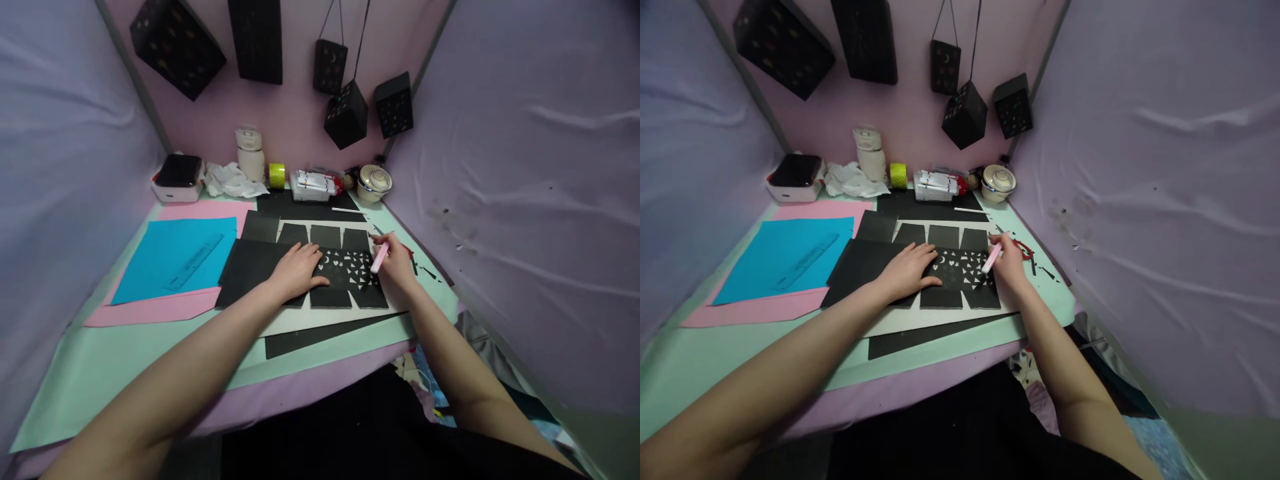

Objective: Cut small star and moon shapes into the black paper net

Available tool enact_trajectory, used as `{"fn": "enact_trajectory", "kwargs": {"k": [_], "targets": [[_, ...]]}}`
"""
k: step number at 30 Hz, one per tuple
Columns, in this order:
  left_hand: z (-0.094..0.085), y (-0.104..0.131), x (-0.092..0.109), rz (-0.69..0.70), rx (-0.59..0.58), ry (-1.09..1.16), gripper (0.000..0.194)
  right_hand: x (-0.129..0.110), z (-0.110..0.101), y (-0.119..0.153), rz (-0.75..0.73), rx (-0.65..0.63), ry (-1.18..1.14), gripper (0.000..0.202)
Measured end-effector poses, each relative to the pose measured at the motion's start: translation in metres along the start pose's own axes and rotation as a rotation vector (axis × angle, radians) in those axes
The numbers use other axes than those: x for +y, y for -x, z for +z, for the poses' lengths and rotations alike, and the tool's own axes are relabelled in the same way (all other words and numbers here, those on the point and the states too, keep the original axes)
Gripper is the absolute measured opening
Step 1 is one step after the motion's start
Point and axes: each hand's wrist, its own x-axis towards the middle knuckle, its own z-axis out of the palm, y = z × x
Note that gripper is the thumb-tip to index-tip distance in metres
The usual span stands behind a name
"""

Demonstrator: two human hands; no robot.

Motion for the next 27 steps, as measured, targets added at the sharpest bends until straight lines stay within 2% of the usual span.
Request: {"fn": "enact_trajectory", "kwargs": {"k": [2, 3, 8, 10, 13, 14, 16, 18, 19, 20, 22, 23, 25, 27], "targets": [[0.001, -0.001, 0.004, -0.008, -0.021, -0.009, 0.060, -0.014, 0.013, 0.017, -0.073, -0.261, 0.037, 0.017], [0.002, -0.001, 0.007, -0.018, -0.031, -0.010, 0.057, -0.019, 0.018, 0.023, -0.091, -0.324, 0.094, 0.022], [-0.001, 0.016, 0.039, -0.050, -0.101, 0.047, 0.061, -0.023, 0.028, 0.031, -0.104, -0.344, 0.134, 0.035], [-0.010, 0.031, 0.059, 0.021, -0.158, 0.123, 0.062, -0.021, 0.027, 0.031, -0.102, -0.343, 0.143, 0.038], [-0.025, 0.053, 0.088, 0.206, -0.245, 0.281, 0.045, -0.019, 0.027, 0.030, -0.104, -0.340, 0.149, 0.038], [-0.029, 0.057, 0.094, 0.251, -0.252, 0.363, 0.041, -0.019, 0.027, 0.031, -0.105, -0.339, 0.148, 0.038], [-0.032, 0.062, 0.095, 0.218, -0.148, 0.527, 0.030, -0.019, 0.027, 0.031, -0.107, -0.336, 0.145, 0.036], [-0.033, 0.062, 0.081, 0.032, 0.066, 0.541, 0.017, -0.020, 0.027, 0.031, -0.108, -0.334, 0.140, 0.033], [-0.032, 0.061, 0.067, -0.067, 0.155, 0.507, 0.021, -0.020, 0.026, 0.031, -0.110, -0.333, 0.137, 0.032], [-0.033, 0.060, 0.051, -0.177, 0.257, 0.470, 0.026, -0.020, 0.026, 0.032, -0.111, -0.330, 0.135, 0.031], [-0.035, 0.061, 0.014, -0.407, 0.458, 0.385, 0.020, -0.020, 0.025, 0.032, -0.113, -0.325, 0.131, 0.028], [-0.036, 0.063, -0.004, -0.510, 0.527, 0.351, 0.021, -0.020, 0.025, 0.032, -0.114, -0.323, 0.129, 0.025], [-0.038, 0.070, -0.034, -0.694, 0.610, 0.310, 0.038, -0.020, 0.025, 0.032, -0.113, -0.318, 0.124, 0.021], [-0.036, 0.078, -0.052, -0.835, 0.635, 0.311, 0.049, -0.020, 0.024, 0.032, -0.111, -0.313, 0.117, 0.019]]}}
